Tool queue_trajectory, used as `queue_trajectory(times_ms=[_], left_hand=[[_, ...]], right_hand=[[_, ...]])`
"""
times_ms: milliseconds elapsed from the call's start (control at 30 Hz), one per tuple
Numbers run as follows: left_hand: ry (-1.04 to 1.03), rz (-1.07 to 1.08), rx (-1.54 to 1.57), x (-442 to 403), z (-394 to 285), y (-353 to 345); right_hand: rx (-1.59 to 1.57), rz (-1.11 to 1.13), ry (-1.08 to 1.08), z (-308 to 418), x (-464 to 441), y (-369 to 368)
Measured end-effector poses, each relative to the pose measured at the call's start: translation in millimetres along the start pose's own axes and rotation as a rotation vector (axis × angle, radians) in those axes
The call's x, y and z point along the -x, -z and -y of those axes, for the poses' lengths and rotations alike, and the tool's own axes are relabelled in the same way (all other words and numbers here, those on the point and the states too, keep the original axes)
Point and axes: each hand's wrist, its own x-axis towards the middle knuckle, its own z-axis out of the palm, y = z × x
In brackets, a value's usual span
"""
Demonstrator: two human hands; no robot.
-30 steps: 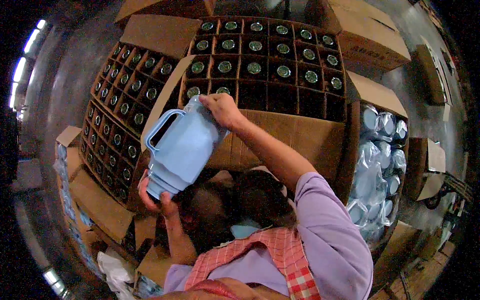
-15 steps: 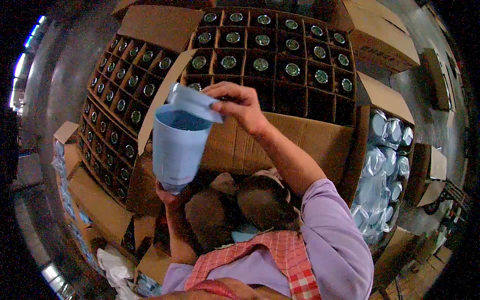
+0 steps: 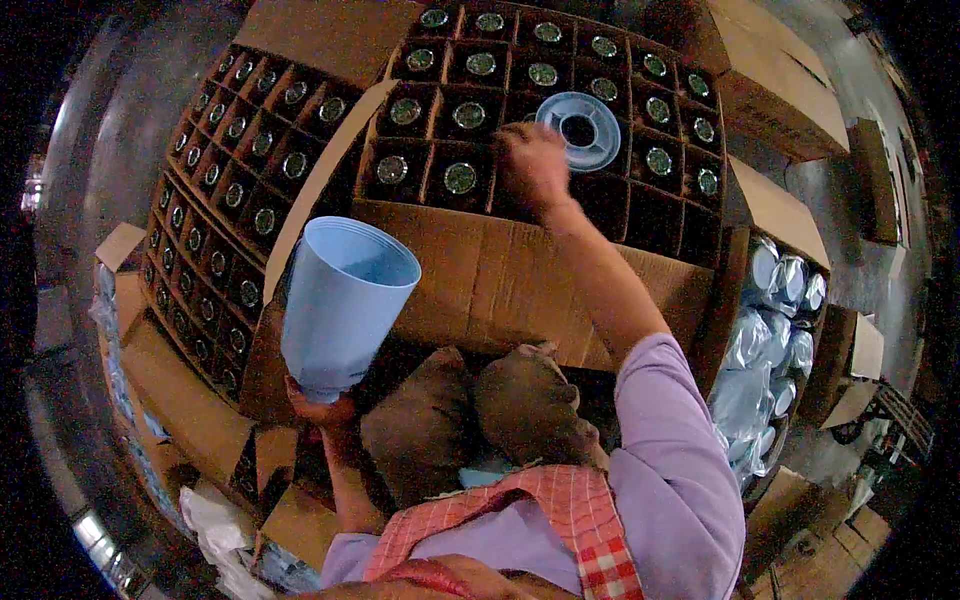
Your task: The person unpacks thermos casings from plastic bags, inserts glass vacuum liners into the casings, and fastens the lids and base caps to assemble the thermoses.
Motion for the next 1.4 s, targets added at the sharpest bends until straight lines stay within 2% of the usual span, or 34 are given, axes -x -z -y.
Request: queue_trajectory(times_ms=[67,100,133,167,233,267,300,367,400,467,500,533,600,633,700,733,800,867,933,1033,1100,1200,1233,1300,1367,1400], left_hand=[[0.146,-0.032,0.219,-3.0,1.8,6.9],[0.191,-0.056,0.303,-4.9,6.9,15.4],[0.236,-0.082,0.384,-6.3,4.5,17.6],[0.273,-0.13,0.43,-5.4,0.8,20.1],[0.345,-0.221,0.528,-5.9,-16.8,13.6],[0.114,-0.171,0.242,-5.4,-12.1,23.0],[-0.112,-0.122,-0.044,-2.2,-0.8,37.6],[-0.112,-0.121,0.003,5.4,-9.1,37.2],[0.106,-0.159,0.334,0.5,-37.0,24.0],[0.283,-0.176,0.574,-5.6,-50.5,20.9],[0.247,-0.162,0.482,-13.2,-41.3,34.2],[0.214,-0.149,0.388,-17.1,-38.6,44.2],[0.256,-0.125,0.436,-23.2,-49.9,50.5],[0.257,-0.089,0.449,-26.2,-56.2,49.4],[0.269,0.016,0.472,-27.6,-70.3,41.6],[0.274,0.075,0.477,-26.0,-80.0,36.5],[0.285,0.202,0.474,-16.9,-99.6,26.3],[0.284,0.327,0.453,-8.0,-122.1,20.7],[0.292,0.448,0.405,0.6,-141.8,23.9],[0.334,0.591,0.275,15.0,-165.6,38.7],[0.37,0.546,0.289,39.8,-192.3,27.4],[0.43,0.501,0.225,71.8,-213.2,2.4],[0.454,0.491,0.19,78.9,-215.8,-3.3],[0.465,0.581,0.072,85.3,-221.5,-3.3],[0.571,0.606,0.17,81.9,-196.5,5.9],[0.621,0.611,0.216,78.8,-175.8,16.3]], right_hand=[[-0.06,0.183,0.115,16.5,2.4,-55.5],[0.094,0.293,0.131,22.1,7.5,-92.9],[0.247,0.403,0.147,39.5,3.0,-97.9],[0.074,0.386,0.084,45.7,4.2,-94.3],[-0.026,0.358,0.052,45.3,-2.8,-91.4],[-0.074,0.346,0.038,40.9,-6.9,-89.5],[-0.116,0.234,0.098,23.1,-8.1,-104.5],[-0.132,0.317,0.074,41.6,-36.5,1.0],[-0.25,0.252,0.162,41.9,-48.8,42.4],[-0.422,0.179,0.23,39.8,-65.5,126.0],[-0.627,0.167,0.264,31.0,-72.8,155.7],[-0.735,0.302,0.187,39.1,-69.7,202.0],[-1.006,0.639,-0.001,45.8,-61.1,261.2],[-1.081,0.744,0.026,56.4,-48.4,277.3],[-1.195,0.942,0.141,75.7,-22.3,286.8],[-1.351,1.06,0.028,93.2,-1.3,289.2],[-1.451,1.115,-0.026,117.9,42.0,279.3],[-1.529,1.028,-0.244,143.0,82.9,281.3],[-1.436,0.788,-0.33,161.3,120.3,273.1],[-1.208,0.367,-0.322,185.8,164.8,267.8],[-1.073,0.148,-0.338,196.4,179.3,277.1],[-1.04,0.137,-0.239,203.8,187.8,284.5],[-1.231,0.287,-0.417,208.1,188.7,294.8],[-1.361,0.208,-0.514,197.5,195.4,295.0],[-1.427,0.116,-0.552,174.8,203.5,294.9],[-1.442,0.097,-0.503,165.4,214.3,301.0]])
